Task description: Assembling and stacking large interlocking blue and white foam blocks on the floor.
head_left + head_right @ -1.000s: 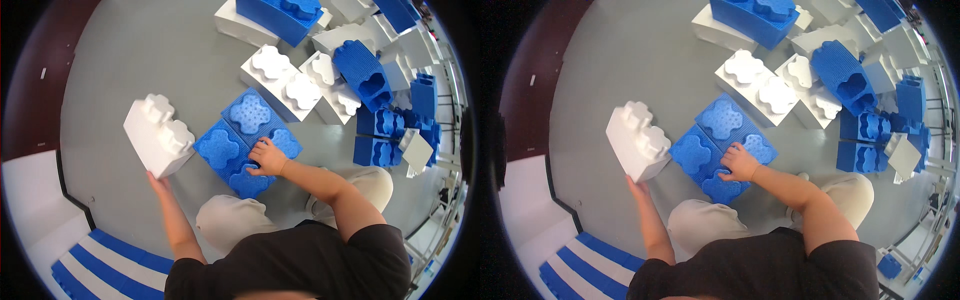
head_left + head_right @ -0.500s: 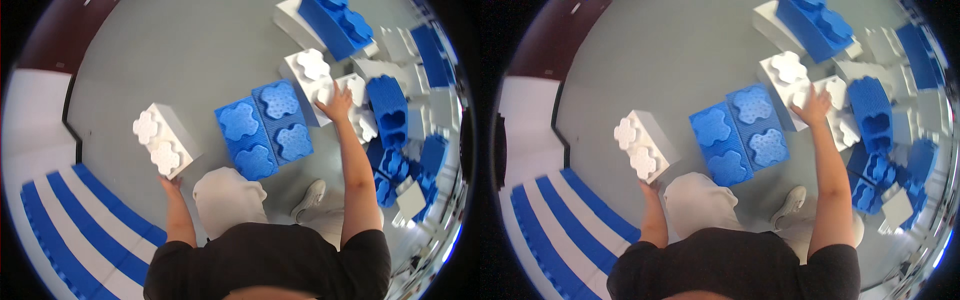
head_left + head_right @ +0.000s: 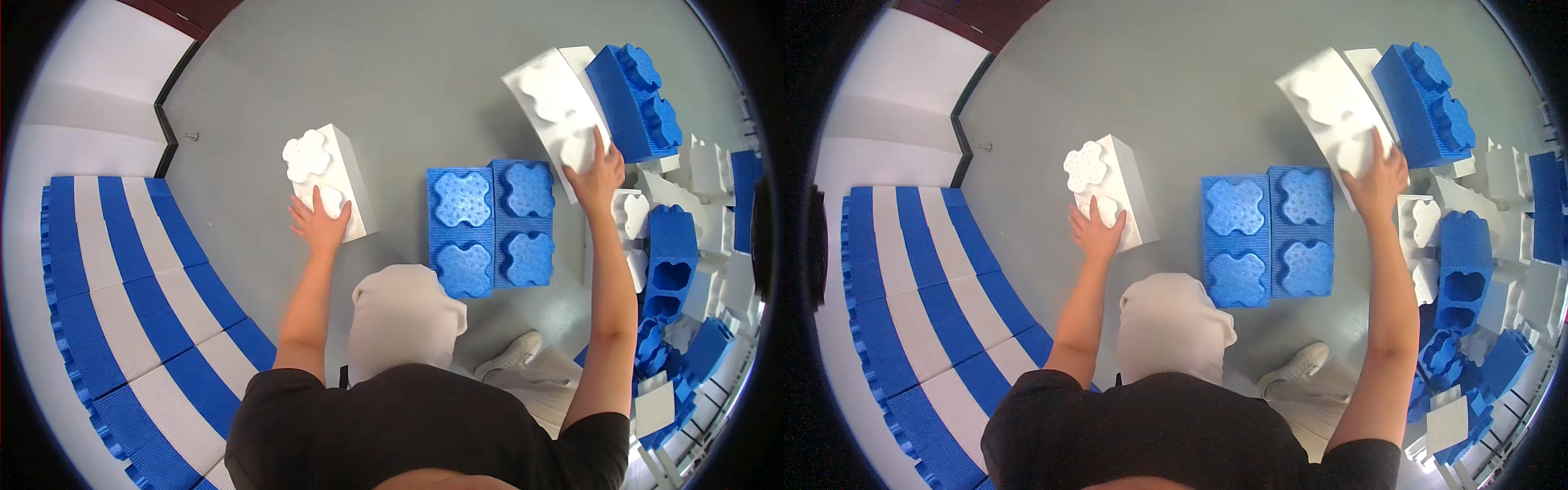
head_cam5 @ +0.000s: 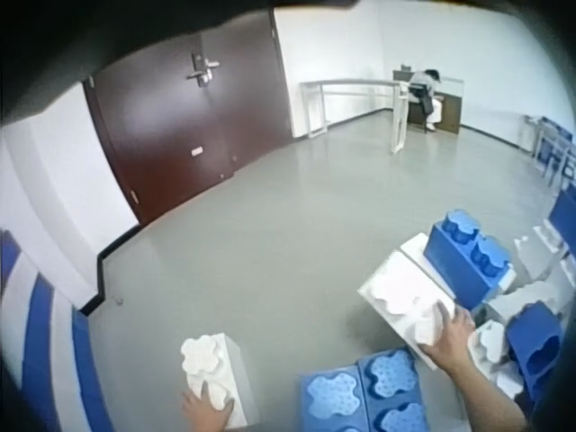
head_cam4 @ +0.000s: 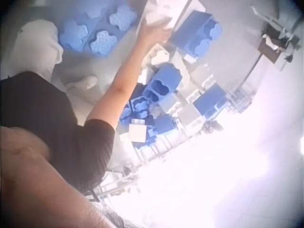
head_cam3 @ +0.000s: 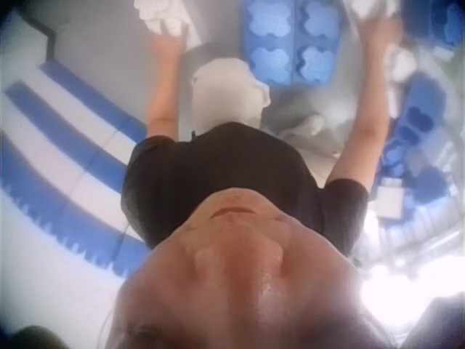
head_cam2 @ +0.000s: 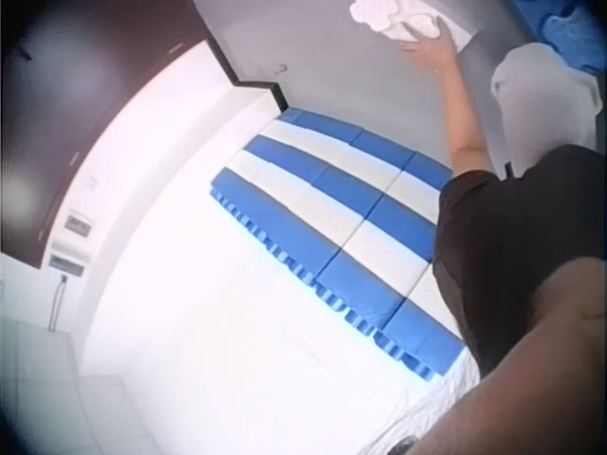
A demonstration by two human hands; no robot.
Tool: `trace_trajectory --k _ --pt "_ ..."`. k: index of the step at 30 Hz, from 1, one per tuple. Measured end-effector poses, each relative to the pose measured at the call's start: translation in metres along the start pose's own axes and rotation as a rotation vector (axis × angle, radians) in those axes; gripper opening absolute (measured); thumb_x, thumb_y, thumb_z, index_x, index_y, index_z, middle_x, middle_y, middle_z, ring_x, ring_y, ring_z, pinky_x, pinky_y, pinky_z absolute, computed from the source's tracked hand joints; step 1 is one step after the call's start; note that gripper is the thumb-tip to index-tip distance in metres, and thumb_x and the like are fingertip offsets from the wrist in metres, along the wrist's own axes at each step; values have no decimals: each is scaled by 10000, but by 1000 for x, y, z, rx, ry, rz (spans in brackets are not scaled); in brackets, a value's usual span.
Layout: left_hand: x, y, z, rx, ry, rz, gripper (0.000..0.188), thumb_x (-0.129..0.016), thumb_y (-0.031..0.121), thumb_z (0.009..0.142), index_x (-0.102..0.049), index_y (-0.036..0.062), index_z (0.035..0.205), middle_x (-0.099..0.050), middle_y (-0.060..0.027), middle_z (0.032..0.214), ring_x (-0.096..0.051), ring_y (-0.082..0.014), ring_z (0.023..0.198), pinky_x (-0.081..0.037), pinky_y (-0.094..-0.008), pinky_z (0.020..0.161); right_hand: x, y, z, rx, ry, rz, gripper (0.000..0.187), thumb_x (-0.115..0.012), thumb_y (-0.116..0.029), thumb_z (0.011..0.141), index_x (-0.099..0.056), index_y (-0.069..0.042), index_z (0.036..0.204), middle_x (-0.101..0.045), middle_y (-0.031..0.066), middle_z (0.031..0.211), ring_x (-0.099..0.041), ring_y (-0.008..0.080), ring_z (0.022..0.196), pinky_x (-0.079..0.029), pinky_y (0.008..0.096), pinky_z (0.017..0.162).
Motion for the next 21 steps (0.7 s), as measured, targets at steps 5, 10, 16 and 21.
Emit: trace_trajectory --k 5,10,16,21 --pt "7 -3 5 60 -92 -86 837 -728 552 784 -445 222 1499 -193 -266 1614 -220 -471 1459 -279 -663 1097 22 -126 21 318 236 367 999 -875 -354 633 -431 -277 1525 -426 284 1415 -389 440 1346 -286 546 1128" --pt "-7 -8 7 5 -28 -64 817 -729 532 781 -463 202 1481 -242 -264 1586 -261 -464 1428 -301 -637 1089 -6 -274 -20 152 39 736 962 -876 -419 661 -456 -243 1509 -385 309 1422 -377 467 1307 -351 555 1079" --pt "-14 -6 7 -62 37 -88 780 -735 519 771 -513 180 1438 -286 -258 1554 -290 -465 1400 -312 -624 1084 -45 -333 -91 32 -241 536 943 -852 -472 693 -416 -375 1523 -351 279 1402 -379 446 1249 -364 559 1009" --pt "-22 -15 9 -36 98 -119 768 -757 523 743 -546 202 1409 -319 -238 1534 -316 -461 1384 -343 -616 1068 -56 -330 -109 24 -546 441 832 -765 -559 764 -434 -374 1505 -354 244 1394 -451 433 1176 -413 546 954"
Point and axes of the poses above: each hand's wrist, its own z-axis towards the middle knuckle, its own x-axis out of the back of the hand, y = z × x, the point moved 1 cm from there along z, towards the middle knuckle
